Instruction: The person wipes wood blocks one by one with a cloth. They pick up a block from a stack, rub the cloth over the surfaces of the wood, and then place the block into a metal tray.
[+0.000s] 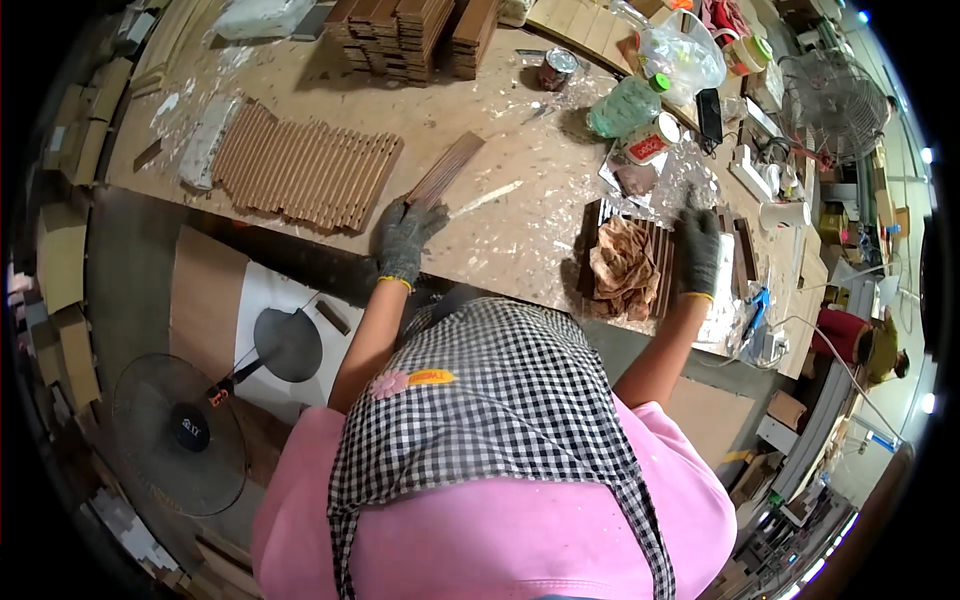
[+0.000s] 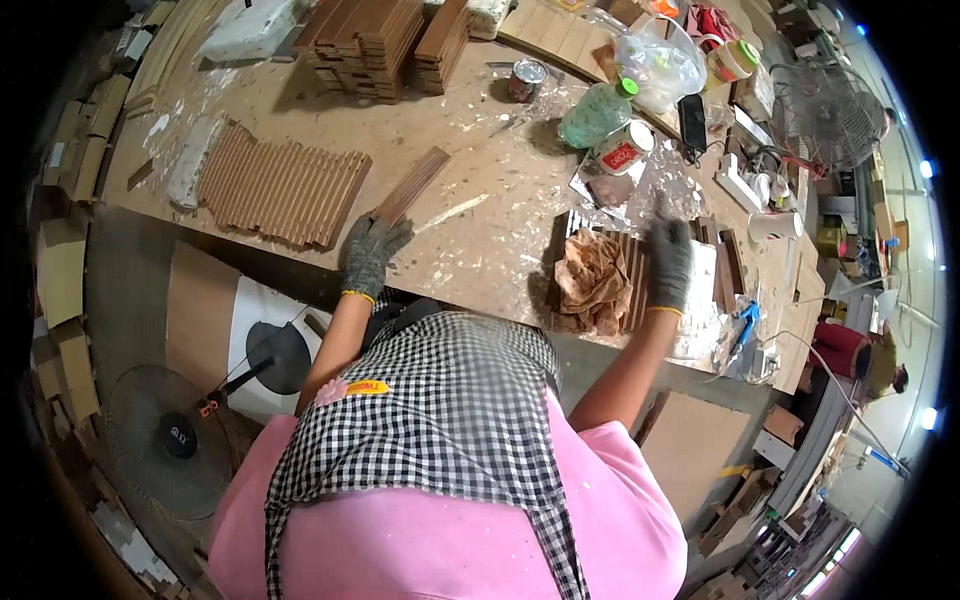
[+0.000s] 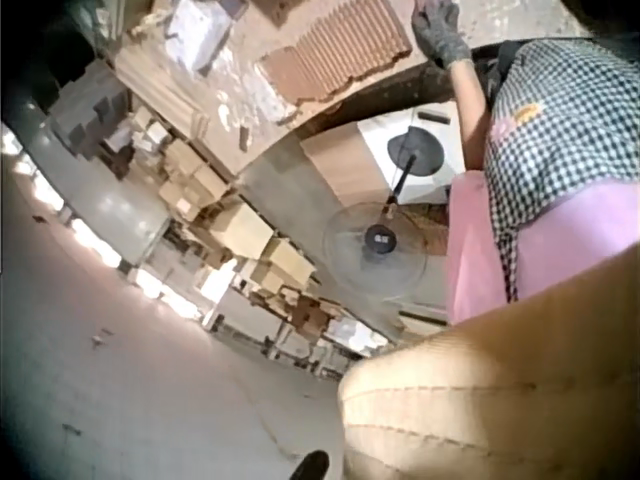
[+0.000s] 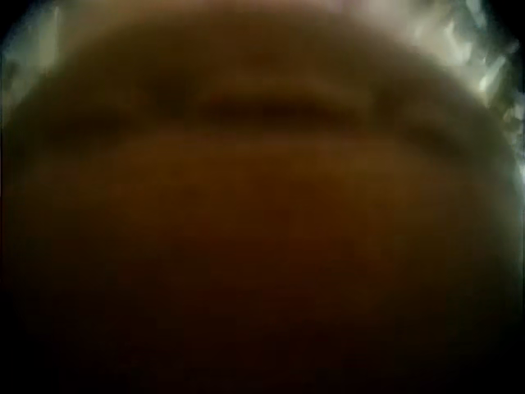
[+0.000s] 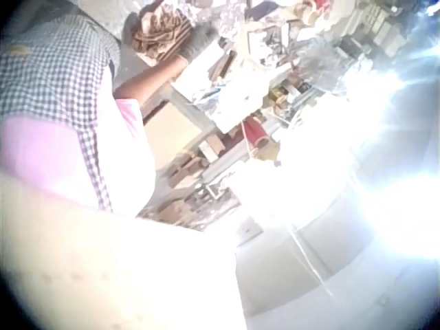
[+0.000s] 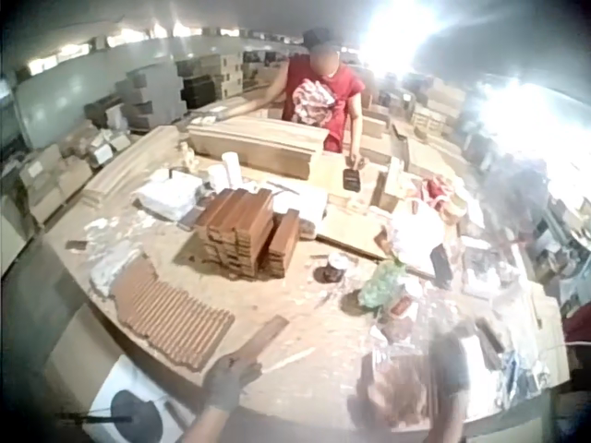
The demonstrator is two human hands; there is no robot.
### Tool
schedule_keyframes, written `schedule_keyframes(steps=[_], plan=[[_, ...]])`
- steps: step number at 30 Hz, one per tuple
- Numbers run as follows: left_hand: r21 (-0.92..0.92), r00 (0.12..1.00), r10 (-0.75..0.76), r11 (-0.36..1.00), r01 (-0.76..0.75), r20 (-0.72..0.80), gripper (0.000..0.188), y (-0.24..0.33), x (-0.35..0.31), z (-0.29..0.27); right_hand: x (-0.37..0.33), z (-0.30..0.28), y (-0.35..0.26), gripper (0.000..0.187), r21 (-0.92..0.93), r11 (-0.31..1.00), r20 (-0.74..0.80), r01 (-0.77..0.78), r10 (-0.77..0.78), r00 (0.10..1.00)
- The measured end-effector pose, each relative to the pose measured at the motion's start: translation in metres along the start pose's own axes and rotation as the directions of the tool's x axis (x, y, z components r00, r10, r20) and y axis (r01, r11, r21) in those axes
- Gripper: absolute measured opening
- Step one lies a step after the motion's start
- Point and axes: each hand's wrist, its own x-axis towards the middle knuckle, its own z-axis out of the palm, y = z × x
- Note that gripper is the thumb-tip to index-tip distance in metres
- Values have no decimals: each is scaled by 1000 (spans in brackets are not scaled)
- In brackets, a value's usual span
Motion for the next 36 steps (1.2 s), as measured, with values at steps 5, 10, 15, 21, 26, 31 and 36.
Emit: schedule_keyframes(steps=[5,10,15,21,26,31,36], plan=[[-64,998,-50,997,49,-24,47,-5,2,-7,-73,203,-84,37,212,920,677,-328,104,729],[-24,996,-87,996,87,-26,45,4,-6,5,-55,298,-42,39,-120,992,540,42,29,841],[-77,999,-31,997,28,-37,40,-5,-2,1,-48,317,-19,38,-65,964,471,256,-197,860],[-45,1000,-1,999,0,-19,41,-5,-2,-1,-46,321,-25,37,-75,988,477,135,-83,875],[-14,1000,0,1000,0,-15,40,-7,-1,-3,-45,321,-18,36,-27,999,509,21,-5,861],[-81,999,-24,997,22,-25,39,-14,5,-9,-47,318,-24,37,-69,984,511,166,-108,853],[-61,1000,-17,998,15,-17,38,-8,0,-5,-43,321,-17,37,-17,985,471,173,-145,870]])
